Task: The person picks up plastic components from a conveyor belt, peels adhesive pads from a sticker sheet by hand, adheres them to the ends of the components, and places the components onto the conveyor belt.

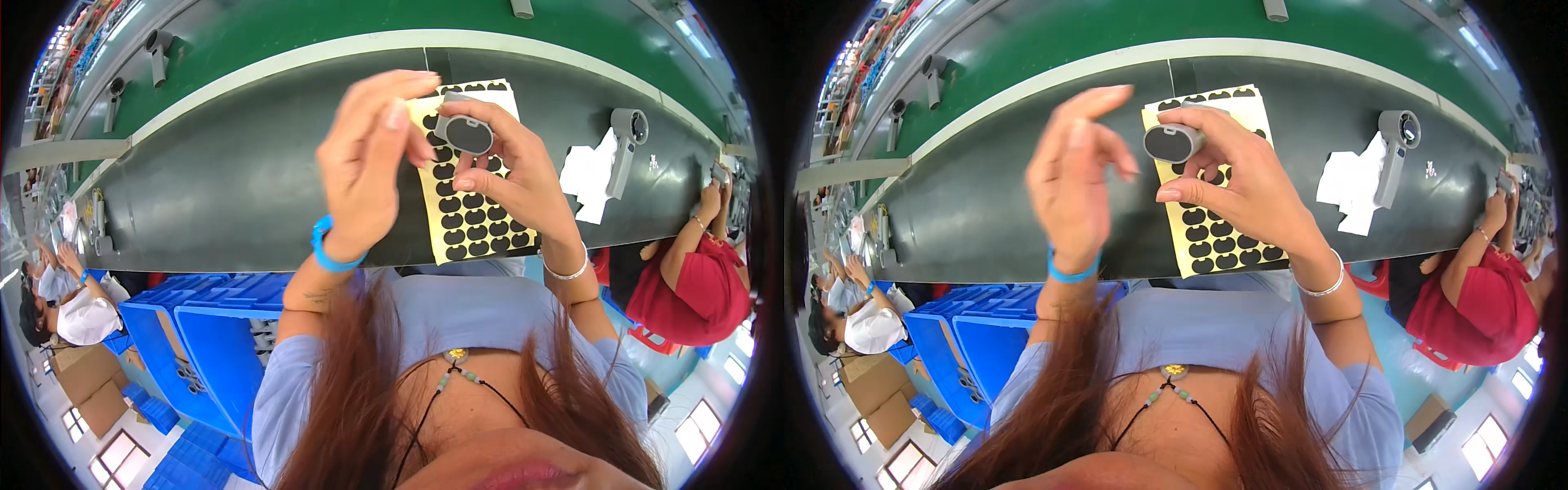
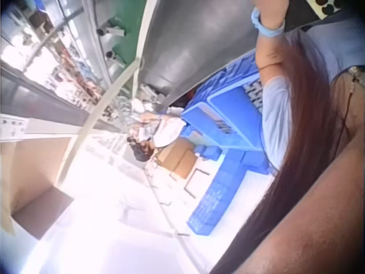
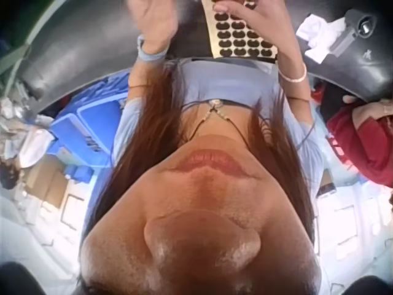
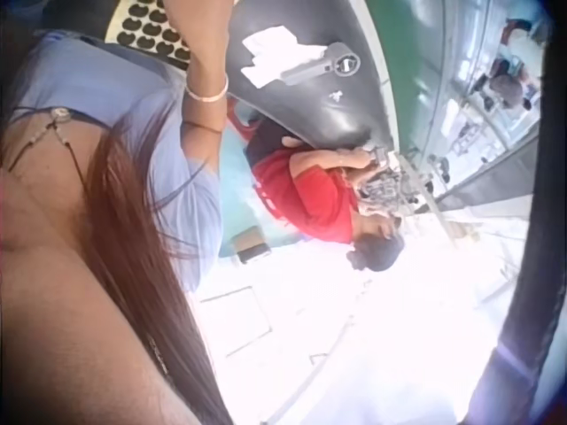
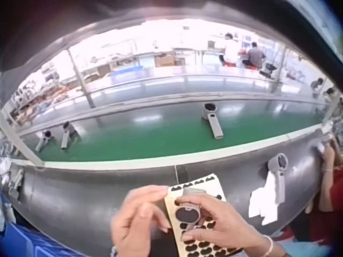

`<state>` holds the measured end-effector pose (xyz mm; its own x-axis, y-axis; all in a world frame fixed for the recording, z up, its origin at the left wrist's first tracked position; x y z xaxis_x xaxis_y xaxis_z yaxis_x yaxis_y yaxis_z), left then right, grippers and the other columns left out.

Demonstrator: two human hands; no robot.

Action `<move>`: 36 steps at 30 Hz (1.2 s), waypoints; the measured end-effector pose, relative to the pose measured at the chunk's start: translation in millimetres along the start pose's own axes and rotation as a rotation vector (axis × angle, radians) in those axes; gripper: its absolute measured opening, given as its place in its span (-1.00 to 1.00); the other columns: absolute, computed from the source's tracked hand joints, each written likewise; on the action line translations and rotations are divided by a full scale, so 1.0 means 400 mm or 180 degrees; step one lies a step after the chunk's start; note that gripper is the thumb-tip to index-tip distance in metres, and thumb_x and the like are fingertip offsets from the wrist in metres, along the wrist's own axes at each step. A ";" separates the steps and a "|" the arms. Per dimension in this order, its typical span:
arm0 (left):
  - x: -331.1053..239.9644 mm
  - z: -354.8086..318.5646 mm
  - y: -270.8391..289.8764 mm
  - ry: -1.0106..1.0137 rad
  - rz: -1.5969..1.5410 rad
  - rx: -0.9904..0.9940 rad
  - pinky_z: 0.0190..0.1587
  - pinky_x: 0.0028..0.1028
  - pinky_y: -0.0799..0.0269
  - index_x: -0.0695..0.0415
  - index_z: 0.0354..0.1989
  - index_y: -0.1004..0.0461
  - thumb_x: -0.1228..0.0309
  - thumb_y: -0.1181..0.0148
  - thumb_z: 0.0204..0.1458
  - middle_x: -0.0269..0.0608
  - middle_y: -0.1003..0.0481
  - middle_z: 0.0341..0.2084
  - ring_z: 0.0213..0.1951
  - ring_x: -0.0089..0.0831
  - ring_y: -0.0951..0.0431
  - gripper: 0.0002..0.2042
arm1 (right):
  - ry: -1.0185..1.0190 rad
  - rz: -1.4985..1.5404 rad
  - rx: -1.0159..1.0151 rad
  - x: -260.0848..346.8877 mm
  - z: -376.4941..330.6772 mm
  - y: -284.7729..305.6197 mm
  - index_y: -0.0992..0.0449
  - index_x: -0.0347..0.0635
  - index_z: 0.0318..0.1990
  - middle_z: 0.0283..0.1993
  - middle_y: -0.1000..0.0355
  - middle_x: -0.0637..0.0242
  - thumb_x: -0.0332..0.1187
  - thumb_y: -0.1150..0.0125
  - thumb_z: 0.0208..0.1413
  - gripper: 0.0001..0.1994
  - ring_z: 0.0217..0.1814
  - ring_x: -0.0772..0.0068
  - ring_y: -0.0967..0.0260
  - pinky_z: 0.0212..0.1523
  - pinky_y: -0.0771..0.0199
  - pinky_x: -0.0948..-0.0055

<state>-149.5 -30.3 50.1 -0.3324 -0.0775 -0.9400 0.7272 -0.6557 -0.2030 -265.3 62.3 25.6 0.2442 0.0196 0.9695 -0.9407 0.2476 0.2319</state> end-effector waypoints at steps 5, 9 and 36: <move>-0.171 -0.012 0.009 -0.0957 -0.0158 0.0312 -0.46 -0.54 -0.34 0.26 -0.23 -0.47 0.25 0.05 0.17 -0.07 -0.39 -0.25 -0.45 -0.41 -0.39 -0.70 | -0.0080 0.0000 -0.0127 0.001 0.005 0.010 -0.41 -0.18 0.08 -0.11 -0.42 0.43 -0.42 -0.41 -0.12 -0.47 -0.39 0.71 -0.35 -0.37 -0.28 0.67; -0.213 -0.037 0.112 -0.0915 -0.0460 0.0335 -0.42 -0.52 -0.33 0.25 -0.23 -0.46 0.27 0.02 0.14 -0.11 -0.39 -0.26 -0.42 -0.42 -0.39 -0.73 | -0.0128 -0.0128 -0.0093 -0.011 0.007 0.010 -0.42 -0.17 0.06 -0.09 -0.41 0.42 -0.45 -0.40 -0.12 -0.49 -0.38 0.68 -0.36 -0.32 -0.33 0.67; -0.373 -0.087 0.092 -0.1089 -0.2328 0.1141 -0.15 -0.37 -0.28 0.13 -0.20 -0.37 0.44 -0.24 -0.06 -0.38 -0.40 -0.29 -0.24 -0.49 -0.42 -0.75 | 0.0844 -0.1560 -0.0606 0.050 0.113 0.212 -0.48 -0.23 -0.18 0.04 -0.44 0.29 -0.56 -0.31 -0.05 -0.75 0.04 0.45 -0.36 0.02 -0.35 0.52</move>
<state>-52.2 -16.9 173.2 -0.8440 0.2708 -0.4629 0.0490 -0.8207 -0.5693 -350.7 40.0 68.1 0.7136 0.0945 0.6942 -0.6503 0.4580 0.6061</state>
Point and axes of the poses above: each hand's wrist, its own z-axis towards the middle knuckle, its own y-axis out of the back of the hand, x = y × z, the point moved 8 cm from there along z, towards the middle knuckle
